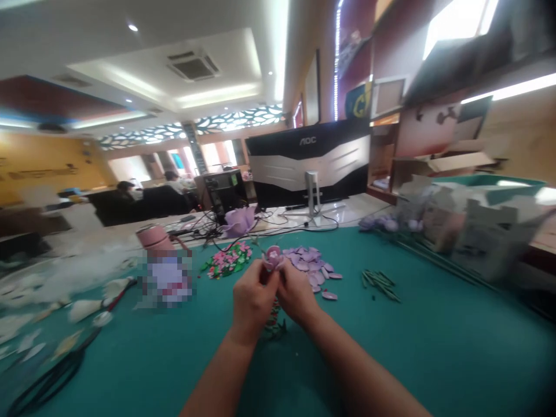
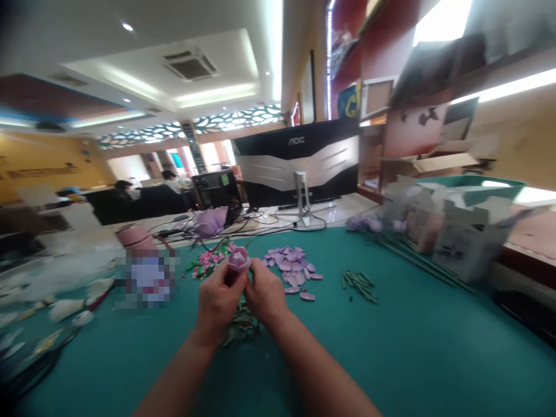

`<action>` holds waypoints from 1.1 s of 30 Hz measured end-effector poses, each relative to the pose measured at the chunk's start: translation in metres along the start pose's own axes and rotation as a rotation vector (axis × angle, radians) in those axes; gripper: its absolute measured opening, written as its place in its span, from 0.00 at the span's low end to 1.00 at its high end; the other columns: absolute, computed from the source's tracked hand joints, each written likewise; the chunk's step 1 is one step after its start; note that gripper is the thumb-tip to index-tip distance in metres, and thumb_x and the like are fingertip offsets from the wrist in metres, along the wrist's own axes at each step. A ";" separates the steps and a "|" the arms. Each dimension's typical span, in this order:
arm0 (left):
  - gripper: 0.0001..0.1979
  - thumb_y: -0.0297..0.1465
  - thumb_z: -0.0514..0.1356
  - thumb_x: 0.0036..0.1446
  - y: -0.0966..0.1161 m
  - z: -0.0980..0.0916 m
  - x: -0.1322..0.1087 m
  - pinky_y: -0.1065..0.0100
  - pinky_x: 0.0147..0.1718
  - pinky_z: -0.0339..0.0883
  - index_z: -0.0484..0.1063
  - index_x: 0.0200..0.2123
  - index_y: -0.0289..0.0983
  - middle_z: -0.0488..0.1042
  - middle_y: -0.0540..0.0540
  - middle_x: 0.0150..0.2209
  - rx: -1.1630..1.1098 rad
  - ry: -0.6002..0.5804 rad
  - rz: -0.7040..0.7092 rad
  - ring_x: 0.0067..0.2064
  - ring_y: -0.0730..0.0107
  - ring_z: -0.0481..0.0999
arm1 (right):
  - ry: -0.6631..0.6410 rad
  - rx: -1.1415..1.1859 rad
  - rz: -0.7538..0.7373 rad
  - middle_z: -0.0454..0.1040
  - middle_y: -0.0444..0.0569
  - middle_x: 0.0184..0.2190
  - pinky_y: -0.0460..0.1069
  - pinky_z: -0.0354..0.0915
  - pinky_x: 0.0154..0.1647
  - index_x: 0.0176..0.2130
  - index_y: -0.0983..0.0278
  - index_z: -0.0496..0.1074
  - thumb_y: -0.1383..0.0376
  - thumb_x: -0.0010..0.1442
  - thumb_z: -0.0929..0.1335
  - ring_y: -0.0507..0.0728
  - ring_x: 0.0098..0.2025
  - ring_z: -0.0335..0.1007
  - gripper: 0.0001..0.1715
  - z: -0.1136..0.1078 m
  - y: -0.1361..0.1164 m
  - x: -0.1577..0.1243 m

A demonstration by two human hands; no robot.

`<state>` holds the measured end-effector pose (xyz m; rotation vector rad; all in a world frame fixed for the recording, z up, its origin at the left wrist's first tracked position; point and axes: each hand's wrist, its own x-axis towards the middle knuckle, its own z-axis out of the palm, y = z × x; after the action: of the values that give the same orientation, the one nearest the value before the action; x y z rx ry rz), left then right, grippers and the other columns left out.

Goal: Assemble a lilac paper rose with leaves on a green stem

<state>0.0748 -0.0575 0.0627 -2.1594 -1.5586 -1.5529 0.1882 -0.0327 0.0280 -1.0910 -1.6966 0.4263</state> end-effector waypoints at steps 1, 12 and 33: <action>0.05 0.33 0.60 0.59 -0.001 -0.001 0.001 0.72 0.29 0.60 0.71 0.32 0.39 0.72 0.53 0.26 0.018 0.002 0.006 0.27 0.73 0.69 | 0.004 -0.027 0.004 0.75 0.47 0.32 0.47 0.53 0.31 0.40 0.59 0.67 0.59 0.65 0.60 0.56 0.32 0.68 0.10 0.001 0.000 0.001; 0.07 0.35 0.60 0.61 0.010 -0.003 -0.001 0.71 0.30 0.61 0.73 0.40 0.40 0.70 0.54 0.25 0.058 -0.046 -0.032 0.27 0.72 0.70 | 0.036 -0.160 -0.007 0.78 0.49 0.33 0.48 0.51 0.29 0.43 0.61 0.71 0.60 0.67 0.58 0.57 0.32 0.72 0.15 0.000 0.002 -0.002; 0.08 0.27 0.58 0.62 -0.016 -0.027 0.009 0.63 0.46 0.70 0.76 0.42 0.39 0.80 0.46 0.40 0.107 -0.013 0.166 0.43 0.65 0.78 | 0.085 -0.103 0.022 0.72 0.46 0.23 0.48 0.53 0.28 0.30 0.61 0.68 0.52 0.65 0.60 0.55 0.25 0.65 0.19 0.000 0.016 -0.001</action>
<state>0.0450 -0.0583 0.0751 -2.1818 -1.3912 -1.3760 0.1956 -0.0251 0.0166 -1.1865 -1.6477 0.3048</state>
